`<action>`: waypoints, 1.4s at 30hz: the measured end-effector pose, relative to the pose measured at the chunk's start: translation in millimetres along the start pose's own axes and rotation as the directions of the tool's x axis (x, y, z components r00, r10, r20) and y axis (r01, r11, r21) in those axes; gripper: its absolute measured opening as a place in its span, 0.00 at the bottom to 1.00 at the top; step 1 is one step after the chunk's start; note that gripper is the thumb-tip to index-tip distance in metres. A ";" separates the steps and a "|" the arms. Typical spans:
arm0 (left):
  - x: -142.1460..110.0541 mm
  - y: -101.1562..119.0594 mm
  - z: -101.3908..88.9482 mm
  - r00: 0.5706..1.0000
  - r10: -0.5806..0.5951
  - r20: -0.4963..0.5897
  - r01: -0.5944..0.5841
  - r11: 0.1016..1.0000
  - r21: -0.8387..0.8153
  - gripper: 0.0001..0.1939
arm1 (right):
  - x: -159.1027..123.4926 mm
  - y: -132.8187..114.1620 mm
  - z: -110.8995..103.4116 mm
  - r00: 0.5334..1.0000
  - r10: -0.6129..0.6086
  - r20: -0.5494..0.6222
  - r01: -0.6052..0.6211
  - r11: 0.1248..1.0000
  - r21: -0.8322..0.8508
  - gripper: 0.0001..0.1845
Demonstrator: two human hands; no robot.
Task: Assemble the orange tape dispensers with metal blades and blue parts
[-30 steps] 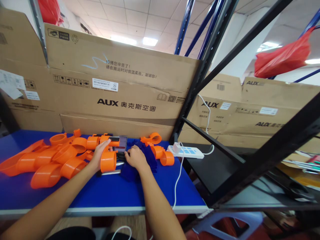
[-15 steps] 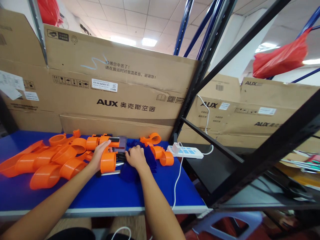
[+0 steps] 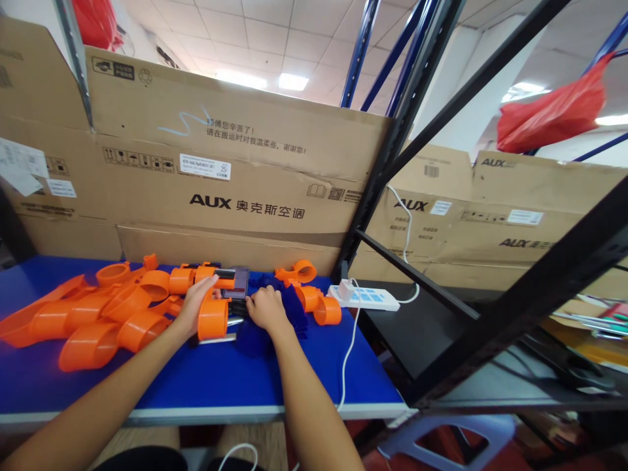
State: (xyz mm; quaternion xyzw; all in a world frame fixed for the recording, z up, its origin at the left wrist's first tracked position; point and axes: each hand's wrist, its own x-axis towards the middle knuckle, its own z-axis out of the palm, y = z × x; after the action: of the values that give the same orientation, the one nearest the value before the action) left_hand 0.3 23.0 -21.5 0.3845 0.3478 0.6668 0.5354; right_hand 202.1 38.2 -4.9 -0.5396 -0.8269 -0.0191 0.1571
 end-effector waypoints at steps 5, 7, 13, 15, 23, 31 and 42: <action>-0.3 1.2 0.8 1.000 -0.016 0.002 0.016 1.000 -0.015 0.22 | -0.1 2.5 1.9 0.996 0.003 -0.094 0.005 0.996 0.086 0.18; -0.4 1.3 0.5 1.000 -0.022 0.004 0.022 0.999 -0.024 0.22 | 0.9 4.0 1.5 0.989 0.004 -0.146 0.017 0.990 0.140 0.17; 0.4 0.2 0.4 1.000 -0.028 -0.004 0.027 0.997 -0.072 0.21 | 8.0 4.7 -2.7 0.947 0.000 -0.320 0.123 0.924 0.362 0.17; 0.0 0.1 2.2 0.999 -0.035 -0.004 0.034 0.994 -0.101 0.21 | 9.8 1.8 -3.4 0.931 -0.010 -0.366 0.179 0.884 0.431 0.17; -8.2 0.3 8.8 0.988 -0.132 0.086 0.145 0.974 -0.173 0.24 | 7.7 -10.9 -5.5 0.910 -0.082 -0.407 0.329 0.740 0.587 0.15; -16.5 3.7 10.4 0.962 -0.205 0.178 0.237 0.955 -0.178 0.25 | 5.0 -14.1 -4.4 0.913 0.036 -0.406 0.252 0.732 0.633 0.10; -17.6 1.5 8.7 0.943 -0.231 0.239 0.261 0.960 -0.101 0.25 | 6.8 -18.6 -3.3 0.893 0.136 -0.430 0.211 0.717 0.664 0.08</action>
State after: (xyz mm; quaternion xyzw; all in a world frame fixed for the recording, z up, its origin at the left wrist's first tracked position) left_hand 9.7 5.9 -18.6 0.3749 0.2858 0.5682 0.6745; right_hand 183.7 35.8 2.7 -0.4036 -0.7243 0.1655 0.5341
